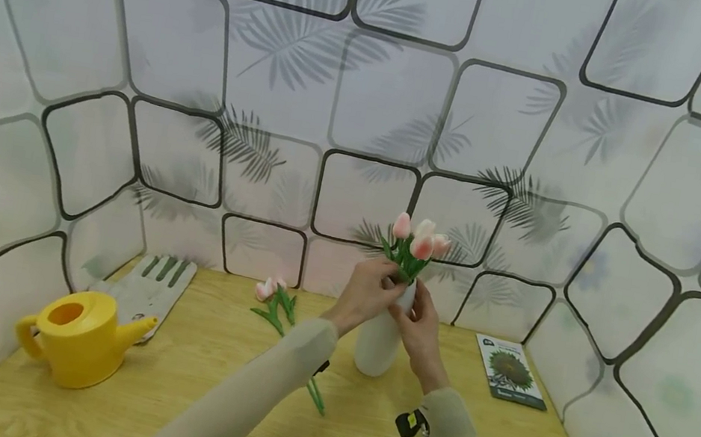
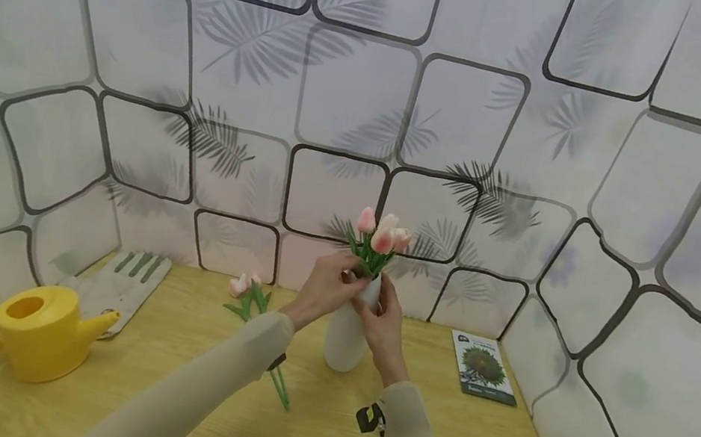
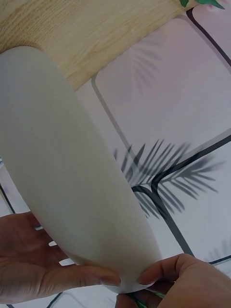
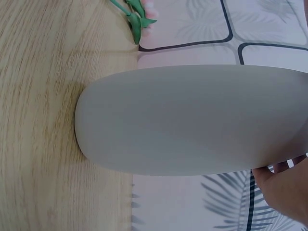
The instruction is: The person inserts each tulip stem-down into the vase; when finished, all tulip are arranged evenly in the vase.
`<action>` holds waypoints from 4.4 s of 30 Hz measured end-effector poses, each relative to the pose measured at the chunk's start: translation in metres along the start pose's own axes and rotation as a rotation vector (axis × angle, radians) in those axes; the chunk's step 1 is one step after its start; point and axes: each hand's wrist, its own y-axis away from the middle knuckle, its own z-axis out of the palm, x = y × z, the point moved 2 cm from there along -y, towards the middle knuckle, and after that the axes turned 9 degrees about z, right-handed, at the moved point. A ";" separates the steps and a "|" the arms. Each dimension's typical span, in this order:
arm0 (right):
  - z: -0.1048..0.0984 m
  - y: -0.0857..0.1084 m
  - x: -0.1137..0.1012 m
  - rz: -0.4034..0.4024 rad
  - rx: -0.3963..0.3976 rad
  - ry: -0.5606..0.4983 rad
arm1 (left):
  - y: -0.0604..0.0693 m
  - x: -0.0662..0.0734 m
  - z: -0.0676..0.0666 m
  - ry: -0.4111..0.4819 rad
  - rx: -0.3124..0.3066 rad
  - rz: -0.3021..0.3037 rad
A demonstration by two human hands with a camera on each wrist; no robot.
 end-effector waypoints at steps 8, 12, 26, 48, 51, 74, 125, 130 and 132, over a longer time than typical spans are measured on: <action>0.000 0.001 0.002 0.025 0.012 0.023 | 0.009 -0.007 0.000 0.094 0.093 0.031; 0.000 0.001 0.001 0.018 0.024 0.021 | 0.013 -0.011 -0.003 0.146 0.176 0.059; 0.002 0.010 -0.018 0.071 -0.005 0.018 | 0.044 -0.040 -0.022 0.151 0.169 -0.132; 0.000 0.002 -0.003 0.029 0.026 0.024 | 0.108 -0.108 -0.058 0.302 0.138 -0.388; 0.000 0.002 -0.004 0.024 0.033 0.024 | 0.113 -0.116 -0.063 0.314 0.145 -0.420; 0.003 0.002 -0.001 0.055 0.019 0.006 | 0.154 -0.166 -0.077 0.245 -0.263 -0.707; 0.001 0.000 0.001 0.057 0.009 0.002 | 0.156 -0.173 -0.092 0.270 -0.296 -0.735; 0.000 0.000 0.002 0.056 0.005 -0.004 | 0.152 -0.175 -0.095 0.335 -0.136 -0.738; 0.000 0.000 0.001 0.054 0.004 -0.003 | 0.149 -0.174 -0.096 0.384 -0.068 -0.760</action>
